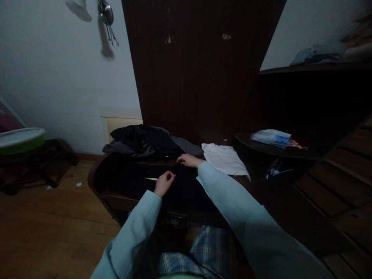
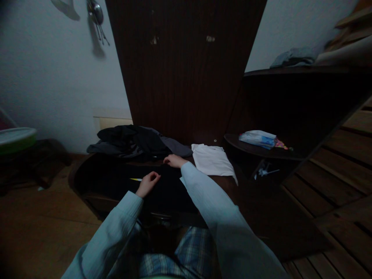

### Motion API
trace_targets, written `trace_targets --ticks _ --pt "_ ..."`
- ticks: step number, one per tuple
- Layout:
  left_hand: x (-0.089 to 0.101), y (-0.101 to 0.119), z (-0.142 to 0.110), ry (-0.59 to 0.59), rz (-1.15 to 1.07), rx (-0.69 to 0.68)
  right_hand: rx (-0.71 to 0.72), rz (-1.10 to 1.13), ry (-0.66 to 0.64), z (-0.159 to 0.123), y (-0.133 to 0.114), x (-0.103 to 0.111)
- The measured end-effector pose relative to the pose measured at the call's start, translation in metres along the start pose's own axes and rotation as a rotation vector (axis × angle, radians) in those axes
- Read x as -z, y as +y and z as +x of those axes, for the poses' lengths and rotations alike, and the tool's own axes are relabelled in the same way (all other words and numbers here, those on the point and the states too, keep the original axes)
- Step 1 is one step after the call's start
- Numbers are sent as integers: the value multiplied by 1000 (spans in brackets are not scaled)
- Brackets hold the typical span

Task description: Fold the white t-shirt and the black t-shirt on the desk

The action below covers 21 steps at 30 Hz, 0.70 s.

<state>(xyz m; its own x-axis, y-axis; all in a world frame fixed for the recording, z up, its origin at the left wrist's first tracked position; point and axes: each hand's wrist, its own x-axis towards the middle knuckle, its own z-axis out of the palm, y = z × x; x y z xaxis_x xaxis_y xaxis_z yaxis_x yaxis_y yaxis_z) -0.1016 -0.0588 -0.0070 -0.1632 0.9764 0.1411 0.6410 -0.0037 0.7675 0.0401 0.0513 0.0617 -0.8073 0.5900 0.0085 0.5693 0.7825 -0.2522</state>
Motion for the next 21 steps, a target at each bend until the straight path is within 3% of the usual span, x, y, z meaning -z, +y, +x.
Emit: trace_targets --ticks 8,14,21 --pt "0 0 -1 3 33 -16 -14 -83 -16 11 -9 -10" --pt "2 2 -3 17 37 -31 -114 -114 -38 17 -7 -9" --pt "4 5 -4 15 40 -64 -183 -144 27 16 -13 -20"
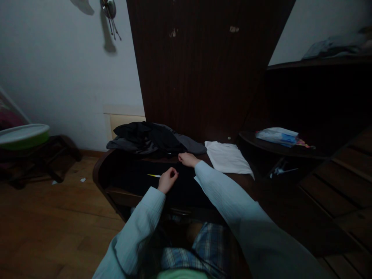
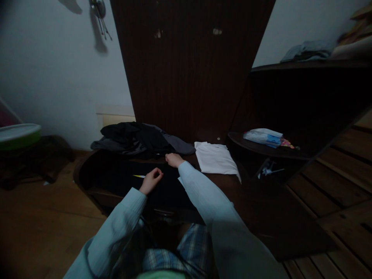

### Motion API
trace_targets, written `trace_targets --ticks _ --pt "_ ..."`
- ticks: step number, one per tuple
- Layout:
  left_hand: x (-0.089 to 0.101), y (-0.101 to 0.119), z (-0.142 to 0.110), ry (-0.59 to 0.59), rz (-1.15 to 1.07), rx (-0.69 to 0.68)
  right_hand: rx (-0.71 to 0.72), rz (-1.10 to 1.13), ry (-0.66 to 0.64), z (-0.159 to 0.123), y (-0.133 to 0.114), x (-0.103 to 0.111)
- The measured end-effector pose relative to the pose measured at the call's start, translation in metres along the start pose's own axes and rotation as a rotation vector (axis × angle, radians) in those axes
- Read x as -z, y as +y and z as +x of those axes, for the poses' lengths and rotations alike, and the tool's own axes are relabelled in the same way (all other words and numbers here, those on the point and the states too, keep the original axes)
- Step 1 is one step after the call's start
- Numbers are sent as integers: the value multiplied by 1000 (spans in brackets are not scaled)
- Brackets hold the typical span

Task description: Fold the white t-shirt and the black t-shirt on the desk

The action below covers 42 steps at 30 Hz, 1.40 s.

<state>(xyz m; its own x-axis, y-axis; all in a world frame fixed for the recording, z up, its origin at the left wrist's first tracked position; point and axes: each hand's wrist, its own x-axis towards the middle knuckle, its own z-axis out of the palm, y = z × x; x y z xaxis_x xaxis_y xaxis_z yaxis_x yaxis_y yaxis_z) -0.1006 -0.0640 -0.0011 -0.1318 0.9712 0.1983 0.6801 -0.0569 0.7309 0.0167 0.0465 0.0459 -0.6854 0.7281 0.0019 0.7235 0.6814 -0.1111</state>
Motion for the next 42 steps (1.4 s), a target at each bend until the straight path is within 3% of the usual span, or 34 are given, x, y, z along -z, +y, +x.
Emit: trace_targets --ticks 7,15,19,23,27,31,35,39,42 --pt "0 0 0 -8 2 -2 16 1 121 -19 -16 -7" --pt "1 1 -1 -7 23 13 82 209 333 -56 -27 -39" --pt "1 1 -2 -7 28 16 11 364 483 -89 -6 -38" --pt "3 3 -2 -20 52 45 -180 521 661 -132 31 -32" --pt "3 3 -2 -24 49 44 -468 798 589 -161 53 -35" --pt "1 1 -2 -22 49 35 -658 1231 517 -169 50 -38" --pt "1 2 -2 -23 84 50 -708 1463 419 -164 39 -31" --pt "3 5 -3 -41 108 72 -719 1408 328 -157 34 -27" --pt "4 7 -3 -51 127 82 -680 1409 184 -155 30 -29"
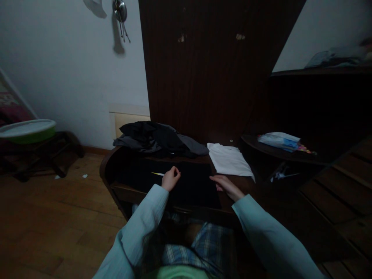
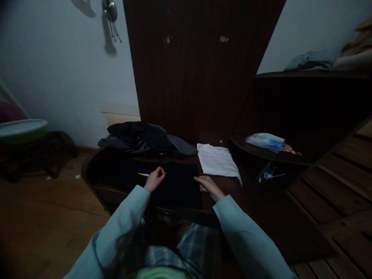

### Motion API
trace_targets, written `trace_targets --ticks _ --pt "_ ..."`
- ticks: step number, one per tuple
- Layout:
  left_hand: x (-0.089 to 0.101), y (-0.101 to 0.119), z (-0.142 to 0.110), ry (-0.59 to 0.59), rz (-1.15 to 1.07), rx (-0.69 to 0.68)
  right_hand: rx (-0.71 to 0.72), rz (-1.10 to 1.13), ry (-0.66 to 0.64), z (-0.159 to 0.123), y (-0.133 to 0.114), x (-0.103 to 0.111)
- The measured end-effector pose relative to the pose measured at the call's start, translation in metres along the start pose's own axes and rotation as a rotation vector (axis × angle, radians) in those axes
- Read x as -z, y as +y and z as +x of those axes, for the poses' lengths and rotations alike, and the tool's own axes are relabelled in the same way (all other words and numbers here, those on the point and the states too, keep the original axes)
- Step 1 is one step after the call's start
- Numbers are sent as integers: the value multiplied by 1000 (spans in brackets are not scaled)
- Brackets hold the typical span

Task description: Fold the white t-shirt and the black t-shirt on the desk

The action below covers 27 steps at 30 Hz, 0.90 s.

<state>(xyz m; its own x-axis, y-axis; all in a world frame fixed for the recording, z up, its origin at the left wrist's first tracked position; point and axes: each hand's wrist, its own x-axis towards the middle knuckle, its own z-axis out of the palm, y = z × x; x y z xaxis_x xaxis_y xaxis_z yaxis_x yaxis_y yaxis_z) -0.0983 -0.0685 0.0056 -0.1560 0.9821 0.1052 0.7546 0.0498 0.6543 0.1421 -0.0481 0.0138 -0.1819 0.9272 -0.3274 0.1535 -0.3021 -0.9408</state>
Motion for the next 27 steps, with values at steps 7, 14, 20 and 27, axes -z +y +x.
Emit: trace_targets --ticks 7,14,20,27 --pt "3 5 -4 -4 28 1 201 -70 15 6 10 -14" --pt "0 4 -3 17 104 -27 460 -330 288 33 30 -23" --pt "-5 7 1 28 167 -43 547 -324 281 32 27 -21" --pt "-19 22 4 24 173 -85 722 -380 218 19 3 -3"
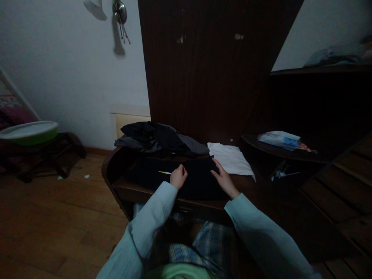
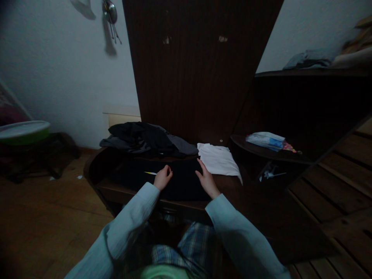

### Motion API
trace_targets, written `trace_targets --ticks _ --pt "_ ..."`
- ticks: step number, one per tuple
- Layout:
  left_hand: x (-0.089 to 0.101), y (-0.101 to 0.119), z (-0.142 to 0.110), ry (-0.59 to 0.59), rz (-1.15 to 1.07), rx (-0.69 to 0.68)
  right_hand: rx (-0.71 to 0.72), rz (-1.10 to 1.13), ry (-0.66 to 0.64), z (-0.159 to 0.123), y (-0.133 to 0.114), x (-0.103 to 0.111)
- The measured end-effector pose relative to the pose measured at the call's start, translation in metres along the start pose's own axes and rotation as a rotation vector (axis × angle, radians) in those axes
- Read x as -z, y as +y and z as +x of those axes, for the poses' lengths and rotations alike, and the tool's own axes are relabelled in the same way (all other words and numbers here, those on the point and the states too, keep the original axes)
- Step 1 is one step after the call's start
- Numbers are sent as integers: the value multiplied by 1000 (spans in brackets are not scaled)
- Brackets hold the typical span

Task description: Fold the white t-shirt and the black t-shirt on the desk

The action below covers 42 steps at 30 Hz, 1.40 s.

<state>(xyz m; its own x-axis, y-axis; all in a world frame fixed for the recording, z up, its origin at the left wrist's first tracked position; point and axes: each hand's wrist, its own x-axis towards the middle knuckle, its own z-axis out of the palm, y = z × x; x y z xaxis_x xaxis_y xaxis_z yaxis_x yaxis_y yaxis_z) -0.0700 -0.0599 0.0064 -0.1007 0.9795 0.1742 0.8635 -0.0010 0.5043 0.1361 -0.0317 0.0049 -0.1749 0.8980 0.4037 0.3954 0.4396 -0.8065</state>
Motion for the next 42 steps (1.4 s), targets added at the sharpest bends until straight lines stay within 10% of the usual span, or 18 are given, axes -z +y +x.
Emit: trace_targets --ticks 11,17,21,28,33,42 --pt "-19 23 2 37 -52 0 8 -140 -119 17 7 30" --pt "-9 13 -6 89 -106 -259 25 -227 -102 16 14 36" --pt "19 -16 -12 102 -88 -362 26 -411 -60 14 24 47" --pt "86 -111 -33 175 100 -147 -11 -598 -70 2 19 60" --pt "107 -148 -52 -34 125 -188 136 -410 -192 -8 -6 38" --pt "102 -131 -40 -44 161 -177 232 -290 -431 -15 -67 -37"
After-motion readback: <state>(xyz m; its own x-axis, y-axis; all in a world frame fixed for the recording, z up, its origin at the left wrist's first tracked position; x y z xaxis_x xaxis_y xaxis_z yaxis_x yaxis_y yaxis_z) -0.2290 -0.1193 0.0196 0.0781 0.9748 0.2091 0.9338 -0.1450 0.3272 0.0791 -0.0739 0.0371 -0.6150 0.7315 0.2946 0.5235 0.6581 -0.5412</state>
